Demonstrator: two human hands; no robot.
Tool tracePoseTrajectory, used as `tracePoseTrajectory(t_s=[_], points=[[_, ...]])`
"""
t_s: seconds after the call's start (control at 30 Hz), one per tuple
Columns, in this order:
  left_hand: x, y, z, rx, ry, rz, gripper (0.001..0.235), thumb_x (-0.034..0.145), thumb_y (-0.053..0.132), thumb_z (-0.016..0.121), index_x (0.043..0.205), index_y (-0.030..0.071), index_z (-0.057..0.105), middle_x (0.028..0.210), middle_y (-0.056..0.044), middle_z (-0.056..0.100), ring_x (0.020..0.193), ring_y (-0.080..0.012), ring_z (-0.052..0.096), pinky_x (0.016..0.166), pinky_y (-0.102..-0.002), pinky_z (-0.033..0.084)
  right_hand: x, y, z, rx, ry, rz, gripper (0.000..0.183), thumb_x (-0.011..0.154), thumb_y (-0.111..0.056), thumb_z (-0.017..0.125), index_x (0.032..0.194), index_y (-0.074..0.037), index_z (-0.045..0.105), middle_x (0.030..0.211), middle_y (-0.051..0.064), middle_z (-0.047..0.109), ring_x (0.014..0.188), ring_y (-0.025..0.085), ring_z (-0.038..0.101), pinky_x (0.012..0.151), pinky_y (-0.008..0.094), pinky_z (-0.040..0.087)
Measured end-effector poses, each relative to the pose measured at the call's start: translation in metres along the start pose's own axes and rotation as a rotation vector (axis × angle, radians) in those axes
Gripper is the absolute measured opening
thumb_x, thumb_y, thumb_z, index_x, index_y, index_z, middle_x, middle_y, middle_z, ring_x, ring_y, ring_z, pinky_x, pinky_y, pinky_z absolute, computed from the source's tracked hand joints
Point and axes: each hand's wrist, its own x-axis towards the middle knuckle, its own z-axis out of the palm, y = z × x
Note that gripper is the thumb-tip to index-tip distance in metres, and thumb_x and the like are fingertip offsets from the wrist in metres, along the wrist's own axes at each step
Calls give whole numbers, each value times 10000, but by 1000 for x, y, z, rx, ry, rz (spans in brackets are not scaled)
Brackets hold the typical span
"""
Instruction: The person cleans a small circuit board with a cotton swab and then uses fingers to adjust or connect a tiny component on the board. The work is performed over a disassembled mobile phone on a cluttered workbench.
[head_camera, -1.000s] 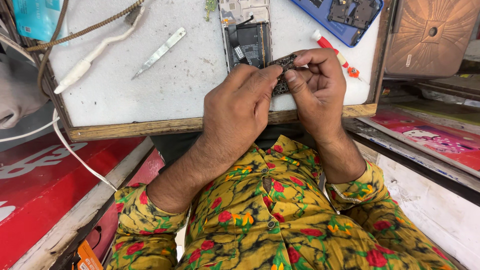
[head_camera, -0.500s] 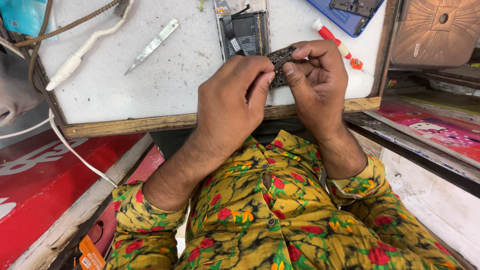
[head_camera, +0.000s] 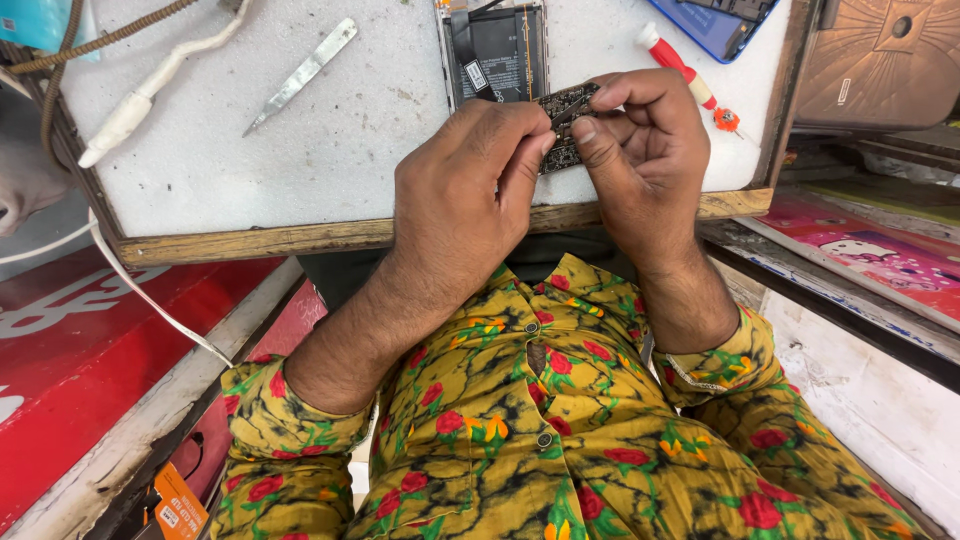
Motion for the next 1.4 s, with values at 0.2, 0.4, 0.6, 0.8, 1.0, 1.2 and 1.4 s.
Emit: tracePoseTrajectory(t_s=[0.2, 0.4, 0.6, 0.8, 1.0, 1.2, 1.4], points=[[-1, -4, -1, -44, -7, -27, 138, 1042, 81, 751, 1121, 82, 638, 946, -49, 682, 814, -200, 712, 711, -308, 571, 0, 1, -1, -28, -1, 0, 232, 1132, 114, 655, 1248, 3, 489, 1285, 106, 588, 1116, 80, 621, 998, 192, 544], [7, -18, -1, -391, -158, -353, 106, 992, 55, 747, 961, 41, 647, 783, 23, 690, 682, -32, 629, 619, -213, 526, -4, 0, 0, -100, -7, 31, 198, 1131, 95, 670, 1233, 20, 518, 1229, 90, 611, 1017, 53, 624, 905, 159, 536], [9, -23, 0, -657, -247, -554, 118, 981, 62, 715, 917, 29, 622, 696, 21, 646, 556, -8, 587, 495, -191, 488, -4, 3, 1, -130, -1, 12, 196, 1124, 107, 667, 1220, 19, 521, 1230, 95, 633, 1060, 63, 642, 944, 170, 546], [6, -14, -4, -563, -216, -477, 109, 990, 56, 720, 953, 26, 622, 728, 1, 670, 600, -38, 625, 534, -210, 519, -3, 3, 0, -51, 17, 29, 217, 1118, 118, 671, 1219, 10, 510, 1223, 82, 619, 1068, 67, 634, 971, 181, 545], [-6, -14, -21, -183, -51, -128, 98, 1096, 82, 709, 1151, 65, 629, 1006, -33, 718, 918, -104, 751, 779, -271, 623, 2, -1, -3, 161, 44, 47, 256, 1103, 90, 707, 1191, -19, 492, 1145, 65, 605, 916, 55, 566, 888, 177, 511], [-3, -38, -57, 418, 36, -48, 169, 1065, 84, 741, 1203, 87, 643, 1183, -109, 648, 946, -239, 732, 796, -344, 609, 5, -6, 0, 160, -17, 66, 262, 1068, 28, 697, 1181, -45, 473, 1116, 127, 654, 954, 140, 654, 916, 250, 541], [-13, -8, -24, 163, 9, 75, 422, 975, 266, 826, 1296, 104, 606, 1220, -96, 651, 1007, -274, 712, 847, -374, 589, 5, -7, 1, 216, -55, 58, 227, 1094, 10, 681, 1196, -33, 483, 1226, 214, 685, 1100, 242, 725, 1050, 359, 599]])
